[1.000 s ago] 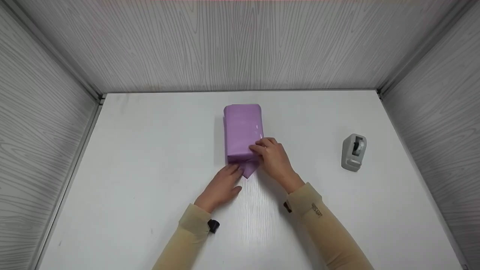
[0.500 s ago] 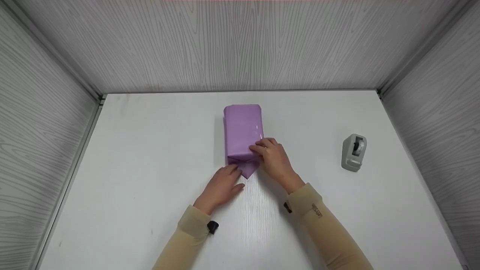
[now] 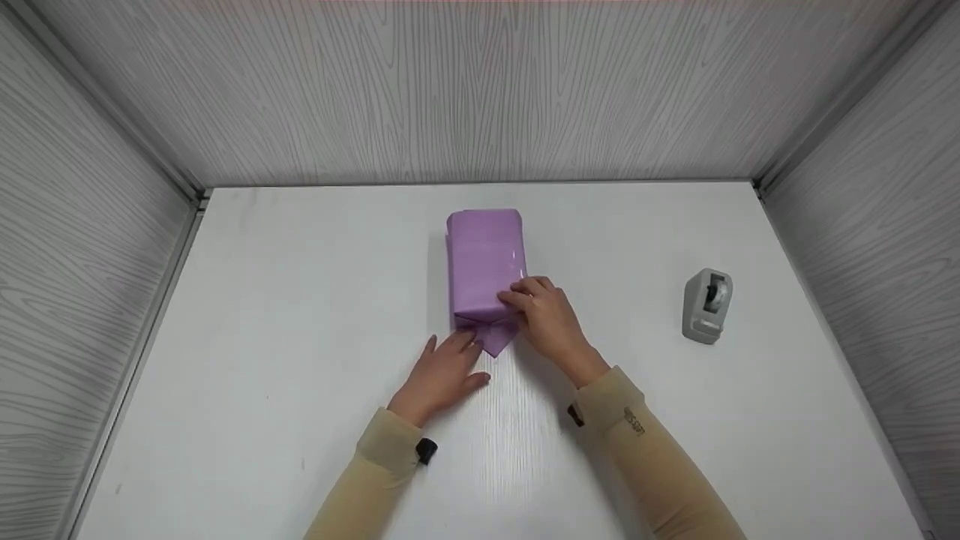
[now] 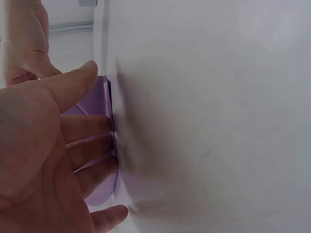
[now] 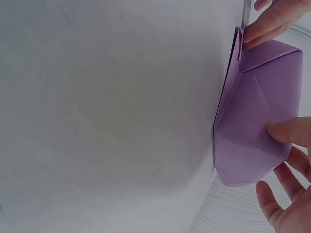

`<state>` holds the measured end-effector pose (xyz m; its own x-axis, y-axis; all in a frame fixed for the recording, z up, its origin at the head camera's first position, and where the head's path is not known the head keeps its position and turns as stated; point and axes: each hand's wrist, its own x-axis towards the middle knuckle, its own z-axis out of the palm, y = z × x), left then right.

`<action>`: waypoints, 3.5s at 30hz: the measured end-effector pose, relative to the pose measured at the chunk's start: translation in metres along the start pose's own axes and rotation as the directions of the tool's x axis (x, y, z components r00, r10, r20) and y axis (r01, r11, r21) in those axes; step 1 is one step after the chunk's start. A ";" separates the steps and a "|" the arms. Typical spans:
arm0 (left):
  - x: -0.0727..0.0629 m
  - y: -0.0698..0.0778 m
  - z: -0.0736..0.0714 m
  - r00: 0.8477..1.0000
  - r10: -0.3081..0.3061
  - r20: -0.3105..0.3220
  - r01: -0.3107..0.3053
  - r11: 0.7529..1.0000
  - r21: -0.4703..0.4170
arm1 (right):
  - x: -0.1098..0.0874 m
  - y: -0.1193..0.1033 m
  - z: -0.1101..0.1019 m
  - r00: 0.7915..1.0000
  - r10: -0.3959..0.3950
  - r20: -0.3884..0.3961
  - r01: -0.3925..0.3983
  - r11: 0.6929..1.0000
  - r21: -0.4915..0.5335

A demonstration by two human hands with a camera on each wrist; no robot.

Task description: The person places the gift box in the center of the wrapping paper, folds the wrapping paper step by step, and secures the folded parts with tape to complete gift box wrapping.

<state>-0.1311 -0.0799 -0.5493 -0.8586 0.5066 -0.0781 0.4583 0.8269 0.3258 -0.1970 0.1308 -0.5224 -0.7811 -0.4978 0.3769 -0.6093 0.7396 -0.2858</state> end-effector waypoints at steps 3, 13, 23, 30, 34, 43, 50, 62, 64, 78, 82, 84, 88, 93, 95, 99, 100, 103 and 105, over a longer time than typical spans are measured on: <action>0.001 0.000 -0.005 0.999 0.004 0.036 -0.004 1.000 -0.001 | 0.000 0.000 0.001 1.000 0.004 0.002 -0.004 1.000 -0.006; 0.001 -0.001 -0.010 0.998 0.059 0.027 -0.058 0.998 -0.014 | 0.000 0.000 0.001 1.000 0.006 -0.001 -0.006 1.000 -0.007; -0.001 -0.001 -0.010 0.992 0.107 0.069 -0.108 0.994 0.012 | 0.000 0.002 0.003 1.000 0.000 -0.011 -0.001 1.000 -0.013; -0.004 -0.003 -0.011 0.983 0.152 0.104 -0.149 0.988 -0.038 | 0.000 0.000 0.001 0.999 0.036 0.015 -0.036 0.999 0.002; -0.005 -0.005 -0.012 0.984 0.142 0.105 -0.132 0.987 -0.094 | 0.000 -0.001 0.000 0.999 0.037 0.015 -0.037 0.999 0.003; -0.002 -0.005 -0.009 0.999 -0.024 0.033 0.026 0.998 -0.056 | 0.001 -0.001 0.001 0.999 0.031 0.014 -0.031 1.000 -0.004; -0.003 0.000 -0.006 0.998 -0.035 0.055 0.036 0.999 -0.019 | 0.001 -0.001 0.001 1.000 0.022 -0.003 -0.022 1.000 0.011; -0.016 0.030 -0.003 0.998 0.001 0.064 -0.009 0.994 0.113 | -0.001 -0.002 0.001 0.999 0.028 0.020 -0.027 0.999 -0.023; -0.018 0.035 -0.003 0.998 0.022 0.061 -0.030 0.992 0.123 | 0.000 -0.001 0.001 1.000 0.025 0.017 -0.025 0.999 -0.021; -0.017 0.033 -0.005 0.969 0.242 0.041 -0.242 0.970 0.002 | -0.001 0.000 0.002 1.000 0.006 -0.006 -0.006 1.000 -0.010; -0.013 0.030 -0.010 0.965 0.261 -0.017 -0.261 0.965 0.003 | -0.001 -0.001 0.002 1.000 0.003 -0.010 -0.003 1.000 0.000; -0.011 0.028 -0.013 0.968 0.248 -0.039 -0.247 0.968 0.030 | 0.000 -0.001 0.001 1.000 0.002 -0.014 -0.002 1.000 0.000; -0.005 0.027 -0.018 0.977 0.212 -0.026 -0.209 0.973 0.098 | 0.000 -0.001 0.001 1.000 0.007 -0.013 -0.007 1.000 0.002; 0.006 0.027 -0.017 0.987 0.160 -0.002 -0.157 0.970 0.185 | 0.000 0.000 0.001 1.000 0.007 -0.012 -0.007 1.000 0.004; 0.011 0.026 -0.015 0.989 0.145 -0.004 -0.141 0.967 0.210 | 0.000 0.001 0.002 1.000 0.003 -0.017 -0.003 1.000 0.001; 0.020 0.025 -0.010 0.992 0.122 -0.018 -0.114 0.966 0.234 | 0.000 0.001 0.002 1.000 0.000 -0.023 0.000 1.000 0.003; 0.021 0.025 -0.009 0.992 0.120 -0.024 -0.111 0.965 0.236 | 0.000 0.001 0.002 1.000 0.000 -0.023 0.000 1.000 0.004; 0.026 0.023 -0.005 0.991 0.124 -0.047 -0.109 0.962 0.250 | 0.000 0.002 0.002 1.000 -0.001 -0.019 0.001 1.000 0.006; 0.028 0.022 -0.003 0.989 0.134 -0.068 -0.112 0.958 0.263 | 0.000 0.002 0.003 1.000 -0.002 -0.019 0.003 1.000 0.008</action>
<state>-0.1458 -0.0479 -0.5419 -0.8032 0.5949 0.0308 0.5954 0.8001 0.0735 -0.1985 0.1312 -0.5252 -0.7768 -0.4908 0.3945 -0.6124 0.7346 -0.2920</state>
